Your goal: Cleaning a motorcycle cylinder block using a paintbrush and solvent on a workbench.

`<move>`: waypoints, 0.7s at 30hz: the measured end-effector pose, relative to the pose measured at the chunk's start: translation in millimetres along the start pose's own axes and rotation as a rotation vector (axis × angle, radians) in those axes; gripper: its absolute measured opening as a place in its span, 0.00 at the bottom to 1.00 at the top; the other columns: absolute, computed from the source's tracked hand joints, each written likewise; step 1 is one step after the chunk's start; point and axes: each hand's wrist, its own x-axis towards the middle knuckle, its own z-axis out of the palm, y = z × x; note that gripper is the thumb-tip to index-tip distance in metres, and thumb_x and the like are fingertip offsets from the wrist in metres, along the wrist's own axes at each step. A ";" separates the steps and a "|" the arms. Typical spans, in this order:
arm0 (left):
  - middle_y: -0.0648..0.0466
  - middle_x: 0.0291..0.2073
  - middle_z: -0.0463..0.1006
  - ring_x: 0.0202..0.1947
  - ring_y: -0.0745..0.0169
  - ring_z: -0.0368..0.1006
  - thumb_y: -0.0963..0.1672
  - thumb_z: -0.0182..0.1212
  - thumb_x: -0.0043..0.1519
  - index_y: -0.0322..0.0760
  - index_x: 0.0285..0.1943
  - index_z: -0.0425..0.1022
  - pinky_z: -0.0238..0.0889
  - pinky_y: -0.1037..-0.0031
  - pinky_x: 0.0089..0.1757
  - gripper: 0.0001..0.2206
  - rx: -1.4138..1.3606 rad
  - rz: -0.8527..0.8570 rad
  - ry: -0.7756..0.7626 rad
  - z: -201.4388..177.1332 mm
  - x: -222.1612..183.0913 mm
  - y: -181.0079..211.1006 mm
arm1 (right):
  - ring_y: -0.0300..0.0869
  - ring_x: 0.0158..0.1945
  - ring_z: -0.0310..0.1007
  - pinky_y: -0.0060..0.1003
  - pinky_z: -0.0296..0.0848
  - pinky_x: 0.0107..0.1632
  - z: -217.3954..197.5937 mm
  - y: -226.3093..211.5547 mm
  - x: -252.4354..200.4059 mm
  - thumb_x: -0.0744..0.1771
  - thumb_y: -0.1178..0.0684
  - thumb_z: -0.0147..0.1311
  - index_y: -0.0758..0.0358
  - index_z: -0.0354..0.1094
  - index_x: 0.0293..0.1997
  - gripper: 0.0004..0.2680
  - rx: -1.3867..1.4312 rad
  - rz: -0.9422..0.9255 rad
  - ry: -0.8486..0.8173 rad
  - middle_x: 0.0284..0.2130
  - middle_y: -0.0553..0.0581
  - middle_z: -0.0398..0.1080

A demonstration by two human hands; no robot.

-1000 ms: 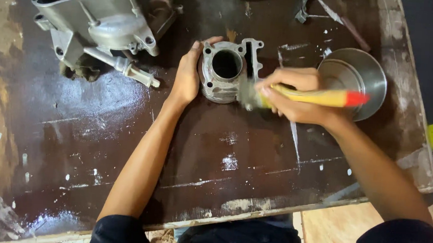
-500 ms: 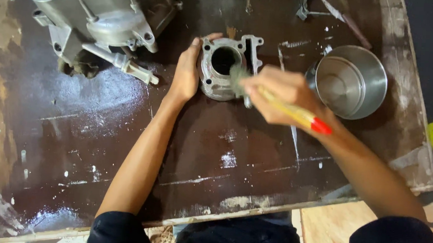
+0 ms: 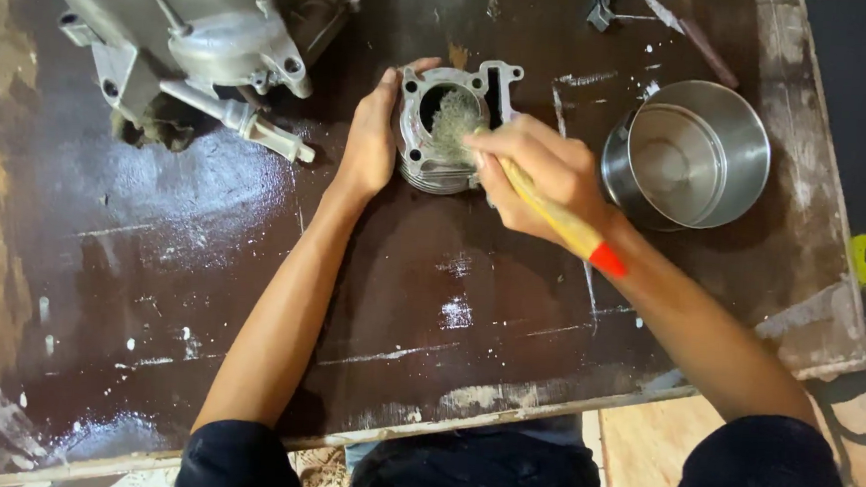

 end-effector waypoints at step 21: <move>0.47 0.58 0.78 0.58 0.61 0.72 0.50 0.30 0.75 0.25 0.68 0.68 0.61 0.71 0.61 0.27 0.009 -0.018 -0.005 -1.6 2.1 -1.0 | 0.32 0.30 0.73 0.27 0.72 0.29 -3.1 96.2 26.4 0.75 0.58 0.52 0.68 0.67 0.53 0.04 0.387 0.465 -0.146 0.33 0.53 0.73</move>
